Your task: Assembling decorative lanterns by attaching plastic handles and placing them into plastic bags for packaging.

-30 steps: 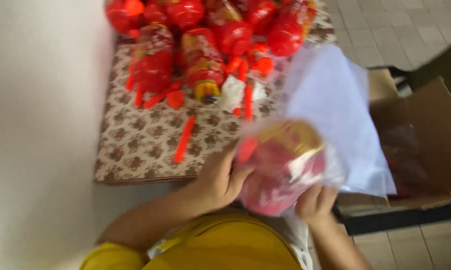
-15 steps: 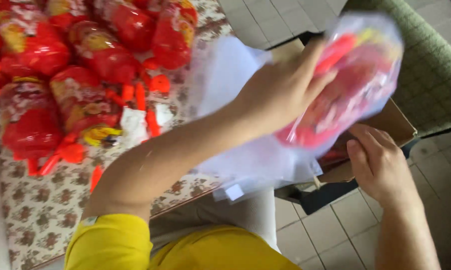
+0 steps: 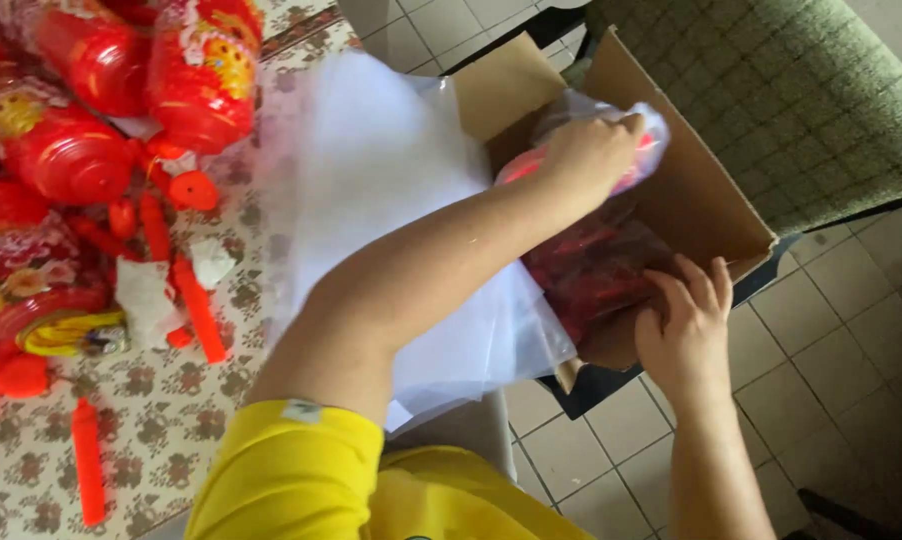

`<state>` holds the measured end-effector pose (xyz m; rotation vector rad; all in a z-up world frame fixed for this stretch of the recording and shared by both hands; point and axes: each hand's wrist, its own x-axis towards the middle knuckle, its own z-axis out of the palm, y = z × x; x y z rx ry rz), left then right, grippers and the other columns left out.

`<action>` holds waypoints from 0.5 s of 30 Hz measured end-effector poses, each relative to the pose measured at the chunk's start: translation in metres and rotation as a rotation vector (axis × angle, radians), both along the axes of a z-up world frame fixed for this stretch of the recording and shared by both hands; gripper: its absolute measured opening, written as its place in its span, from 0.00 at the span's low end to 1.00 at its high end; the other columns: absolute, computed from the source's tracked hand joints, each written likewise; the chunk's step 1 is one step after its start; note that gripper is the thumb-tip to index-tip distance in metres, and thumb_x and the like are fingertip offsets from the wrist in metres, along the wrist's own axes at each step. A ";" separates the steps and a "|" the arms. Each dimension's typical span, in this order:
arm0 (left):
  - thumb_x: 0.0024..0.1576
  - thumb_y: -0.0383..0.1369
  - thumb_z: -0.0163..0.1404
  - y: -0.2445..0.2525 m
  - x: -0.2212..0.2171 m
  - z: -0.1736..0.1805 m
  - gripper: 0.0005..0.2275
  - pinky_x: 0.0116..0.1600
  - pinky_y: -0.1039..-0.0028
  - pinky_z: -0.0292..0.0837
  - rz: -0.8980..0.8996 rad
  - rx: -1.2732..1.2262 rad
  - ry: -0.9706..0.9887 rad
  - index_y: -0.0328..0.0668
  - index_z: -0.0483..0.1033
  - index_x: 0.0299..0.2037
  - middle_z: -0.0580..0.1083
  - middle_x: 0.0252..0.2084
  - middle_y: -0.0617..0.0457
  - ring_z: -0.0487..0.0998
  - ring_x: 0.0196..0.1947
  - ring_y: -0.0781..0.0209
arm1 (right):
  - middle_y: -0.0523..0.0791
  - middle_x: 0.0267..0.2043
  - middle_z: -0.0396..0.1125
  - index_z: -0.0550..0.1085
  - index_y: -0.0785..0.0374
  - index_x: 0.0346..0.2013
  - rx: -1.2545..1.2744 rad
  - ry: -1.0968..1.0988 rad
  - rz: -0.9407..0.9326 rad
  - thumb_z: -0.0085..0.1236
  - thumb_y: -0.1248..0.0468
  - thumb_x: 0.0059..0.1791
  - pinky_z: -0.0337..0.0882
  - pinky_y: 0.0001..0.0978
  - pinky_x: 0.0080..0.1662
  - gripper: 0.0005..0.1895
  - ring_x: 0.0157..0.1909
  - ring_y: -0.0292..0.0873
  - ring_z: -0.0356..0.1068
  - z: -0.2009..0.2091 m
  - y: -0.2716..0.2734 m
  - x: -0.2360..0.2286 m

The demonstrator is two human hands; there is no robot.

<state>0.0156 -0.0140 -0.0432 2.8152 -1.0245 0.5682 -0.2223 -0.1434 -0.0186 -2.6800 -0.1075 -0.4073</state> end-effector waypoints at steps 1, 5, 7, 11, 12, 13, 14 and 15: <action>0.53 0.29 0.53 -0.007 0.018 -0.030 0.14 0.19 0.66 0.71 0.047 -0.020 -0.017 0.42 0.74 0.50 0.78 0.23 0.57 0.81 0.20 0.59 | 0.63 0.64 0.66 0.78 0.69 0.52 0.012 0.028 -0.019 0.46 0.71 0.46 0.45 0.66 0.76 0.22 0.74 0.67 0.52 0.003 0.003 -0.002; 0.58 0.28 0.46 -0.012 0.068 -0.113 0.11 0.30 0.53 0.80 0.083 -0.158 0.129 0.33 0.72 0.49 0.80 0.27 0.40 0.84 0.28 0.44 | 0.52 0.61 0.68 0.79 0.58 0.54 -0.032 0.033 -0.044 0.52 0.70 0.39 0.56 0.61 0.72 0.28 0.74 0.69 0.54 -0.017 -0.009 -0.009; 0.51 0.28 0.55 -0.002 0.057 -0.068 0.20 0.41 0.55 0.79 0.115 -0.007 0.465 0.41 0.68 0.55 0.78 0.39 0.46 0.82 0.40 0.47 | 0.52 0.62 0.68 0.78 0.61 0.54 0.008 0.044 -0.034 0.48 0.71 0.40 0.55 0.62 0.72 0.27 0.74 0.67 0.52 -0.006 -0.004 -0.008; 0.61 0.34 0.51 0.001 0.055 -0.082 0.31 0.62 0.44 0.68 0.066 0.274 0.972 0.62 0.49 0.73 0.54 0.72 0.42 0.55 0.73 0.42 | 0.48 0.63 0.70 0.79 0.62 0.52 0.032 0.058 -0.048 0.43 0.74 0.41 0.56 0.62 0.72 0.28 0.73 0.63 0.52 -0.006 0.000 -0.009; 0.61 0.34 0.51 0.006 0.058 -0.077 0.31 0.62 0.44 0.68 0.075 0.271 0.975 0.62 0.49 0.73 0.54 0.72 0.42 0.55 0.73 0.42 | 0.48 0.63 0.70 0.79 0.62 0.52 0.033 0.060 -0.038 0.43 0.74 0.41 0.56 0.62 0.72 0.28 0.73 0.63 0.52 -0.007 0.001 -0.007; 0.61 0.43 0.35 0.011 0.060 -0.071 0.30 0.67 0.47 0.58 0.102 0.356 0.992 0.64 0.43 0.76 0.51 0.74 0.52 0.49 0.74 0.46 | 0.48 0.63 0.70 0.79 0.61 0.53 0.032 0.055 -0.046 0.43 0.74 0.40 0.55 0.61 0.73 0.28 0.74 0.63 0.52 -0.007 0.003 -0.005; 0.62 0.52 0.18 0.015 0.063 -0.065 0.31 0.72 0.49 0.47 0.128 0.441 1.008 0.66 0.38 0.78 0.48 0.77 0.61 0.43 0.75 0.50 | 0.48 0.62 0.70 0.79 0.61 0.53 0.031 0.049 -0.055 0.42 0.75 0.40 0.54 0.61 0.74 0.29 0.74 0.63 0.52 -0.008 0.004 -0.004; 0.62 0.52 0.18 0.016 0.063 -0.064 0.31 0.72 0.49 0.47 0.127 0.439 1.007 0.66 0.38 0.78 0.48 0.77 0.61 0.43 0.75 0.50 | 0.48 0.62 0.70 0.79 0.61 0.53 0.028 0.049 -0.055 0.42 0.75 0.40 0.54 0.61 0.74 0.29 0.74 0.63 0.52 -0.006 0.006 -0.002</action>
